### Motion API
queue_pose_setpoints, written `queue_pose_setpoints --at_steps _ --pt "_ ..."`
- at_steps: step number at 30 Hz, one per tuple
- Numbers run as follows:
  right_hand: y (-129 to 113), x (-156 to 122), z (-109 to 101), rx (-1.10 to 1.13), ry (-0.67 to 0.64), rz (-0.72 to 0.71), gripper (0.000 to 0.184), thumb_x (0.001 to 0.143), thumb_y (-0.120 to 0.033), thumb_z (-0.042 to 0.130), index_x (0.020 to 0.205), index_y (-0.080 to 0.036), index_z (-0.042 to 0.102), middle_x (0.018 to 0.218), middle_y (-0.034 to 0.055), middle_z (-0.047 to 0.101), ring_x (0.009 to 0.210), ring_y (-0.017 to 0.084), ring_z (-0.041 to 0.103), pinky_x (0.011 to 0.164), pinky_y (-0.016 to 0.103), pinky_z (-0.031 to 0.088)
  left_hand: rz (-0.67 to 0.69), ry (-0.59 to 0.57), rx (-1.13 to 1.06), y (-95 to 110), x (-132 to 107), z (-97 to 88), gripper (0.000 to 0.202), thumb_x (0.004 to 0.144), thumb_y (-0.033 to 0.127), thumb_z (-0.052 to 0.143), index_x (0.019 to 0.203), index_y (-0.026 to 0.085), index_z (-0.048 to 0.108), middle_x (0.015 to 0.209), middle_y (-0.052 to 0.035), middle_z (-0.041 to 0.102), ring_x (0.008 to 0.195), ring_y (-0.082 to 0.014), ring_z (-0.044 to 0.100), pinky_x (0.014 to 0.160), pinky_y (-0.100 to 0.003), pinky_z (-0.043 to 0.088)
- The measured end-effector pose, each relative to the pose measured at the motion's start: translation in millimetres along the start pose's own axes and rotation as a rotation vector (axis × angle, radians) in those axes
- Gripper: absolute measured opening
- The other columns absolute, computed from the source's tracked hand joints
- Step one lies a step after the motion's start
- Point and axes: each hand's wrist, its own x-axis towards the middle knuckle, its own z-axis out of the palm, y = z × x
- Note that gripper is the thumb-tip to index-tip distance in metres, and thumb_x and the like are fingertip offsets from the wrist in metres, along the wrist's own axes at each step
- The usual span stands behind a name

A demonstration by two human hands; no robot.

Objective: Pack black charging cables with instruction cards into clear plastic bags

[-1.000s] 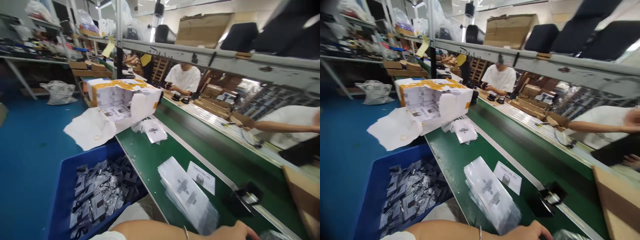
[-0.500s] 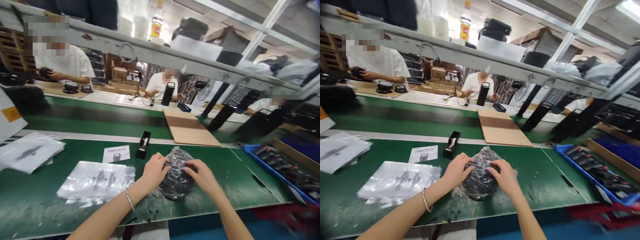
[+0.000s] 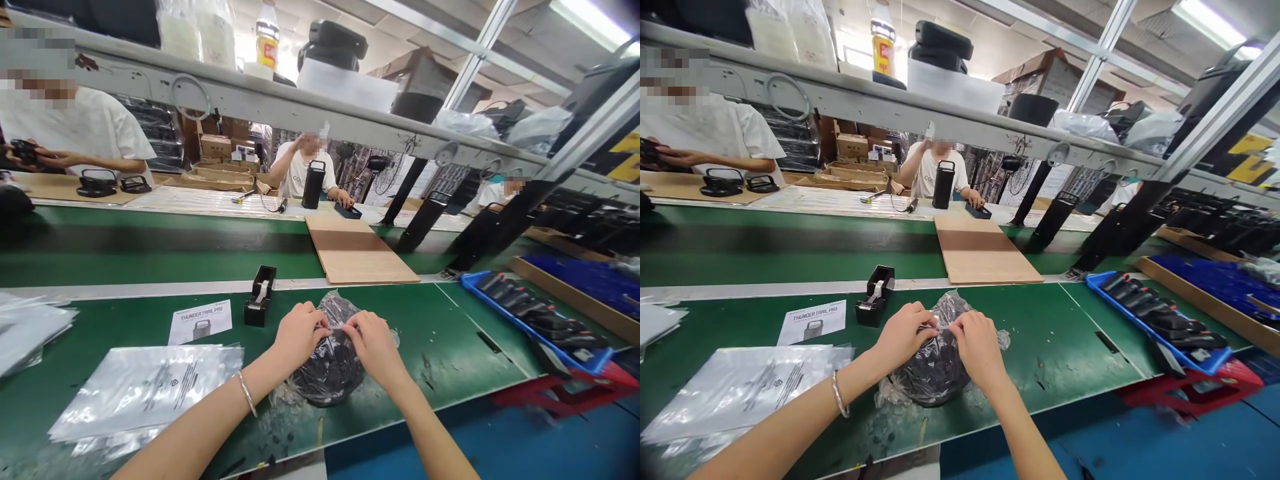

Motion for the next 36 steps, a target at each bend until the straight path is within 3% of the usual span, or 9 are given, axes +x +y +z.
queue_pose_setpoints --at_steps 4,8,14,17,21,25,29,31,36 --pt "-20 -18 -4 0.023 0.075 -0.082 0.012 0.086 -0.027 0.047 0.078 -0.019 0.052 0.078 0.0037 0.057 0.076 0.019 0.049 0.068 0.032 0.034 -0.028 0.011 -0.019 -9 -3 -13.8 0.009 0.078 0.029 0.056 0.076 0.023 0.061 0.083 0.0005 0.059 0.084 -0.0166 0.053 0.072 -0.025 0.040" --pt "-54 -58 25 -0.016 0.106 -0.338 0.014 0.084 -0.023 0.050 0.072 -0.019 0.054 0.070 0.0031 0.055 0.068 0.018 0.048 0.062 0.032 0.033 -0.159 0.000 -0.009 -30 -43 -31.1 0.020 0.083 0.036 0.044 0.079 0.021 0.057 0.079 0.0004 0.059 0.076 -0.0159 0.056 0.068 -0.026 0.042" --pt "-63 -82 71 -0.187 0.250 -0.362 0.022 0.088 -0.011 0.038 0.087 -0.018 0.059 0.084 0.0084 0.060 0.084 0.023 0.050 0.076 0.039 0.032 -0.275 -0.109 0.059 -38 -105 -3.3 0.018 0.070 0.035 0.062 0.073 0.017 0.059 0.076 -0.0039 0.058 0.073 -0.0228 0.058 0.060 -0.030 0.042" --pt "-56 -70 66 -0.136 0.197 -0.326 0.021 0.087 -0.014 0.044 0.070 -0.018 0.056 0.067 0.0034 0.055 0.071 0.019 0.048 0.067 0.034 0.033 -0.256 -0.089 0.067 -34 -107 7.9 0.015 0.077 0.029 0.054 0.067 0.019 0.055 0.073 -0.0026 0.055 0.074 -0.0210 0.056 0.062 -0.029 0.041" --pt "-52 -56 46 0.010 0.198 -0.206 0.019 0.087 -0.018 0.046 0.068 -0.018 0.052 0.066 0.0022 0.053 0.067 0.016 0.045 0.063 0.031 0.031 -0.172 -0.041 0.036 -30 -104 -6.9 0.023 0.085 0.024 0.039 0.067 0.020 0.052 0.076 -0.0019 0.053 0.075 -0.0180 0.052 0.067 -0.030 0.040" --pt "-48 -51 29 0.162 0.260 -0.109 0.014 0.085 -0.018 0.048 0.071 -0.018 0.049 0.069 0.0018 0.054 0.070 0.016 0.045 0.065 0.032 0.033 -0.297 -0.039 -0.547 -21 -97 -25.2 0.026 0.086 0.037 0.037 0.072 0.020 0.053 0.097 -0.0052 0.056 0.090 -0.0187 0.053 0.081 -0.033 0.040" --pt "-45 -53 23 0.220 0.264 -0.089 0.014 0.084 -0.016 0.049 0.071 -0.020 0.047 0.069 0.0007 0.053 0.069 0.016 0.046 0.067 0.031 0.034 -0.821 -0.475 -1.434 -8 -83 -20.9 0.057 0.078 0.064 0.028 0.089 0.016 0.055 0.092 -0.0080 0.061 0.078 -0.0155 0.061 0.070 -0.027 0.047" --pt "-45 -56 24 0.210 0.253 -0.095 0.014 0.084 -0.016 0.049 0.071 -0.020 0.048 0.068 0.0004 0.053 0.068 0.016 0.046 0.066 0.031 0.034 -0.912 -0.599 -1.533 -4 -81 -13.5 0.059 0.075 0.066 0.035 0.088 0.013 0.057 0.082 -0.0061 0.061 0.069 -0.0113 0.060 0.063 -0.021 0.046" --pt "-41 -73 27 0.195 0.237 -0.049 0.012 0.084 -0.018 0.049 0.072 -0.020 0.048 0.070 0.0008 0.054 0.069 0.016 0.048 0.067 0.031 0.034 -0.858 -0.552 -1.382 -2 -97 -2.2 0.036 0.069 0.049 0.059 0.062 0.016 0.048 0.056 0.0056 0.045 0.050 -0.0050 0.044 0.057 -0.019 0.041"
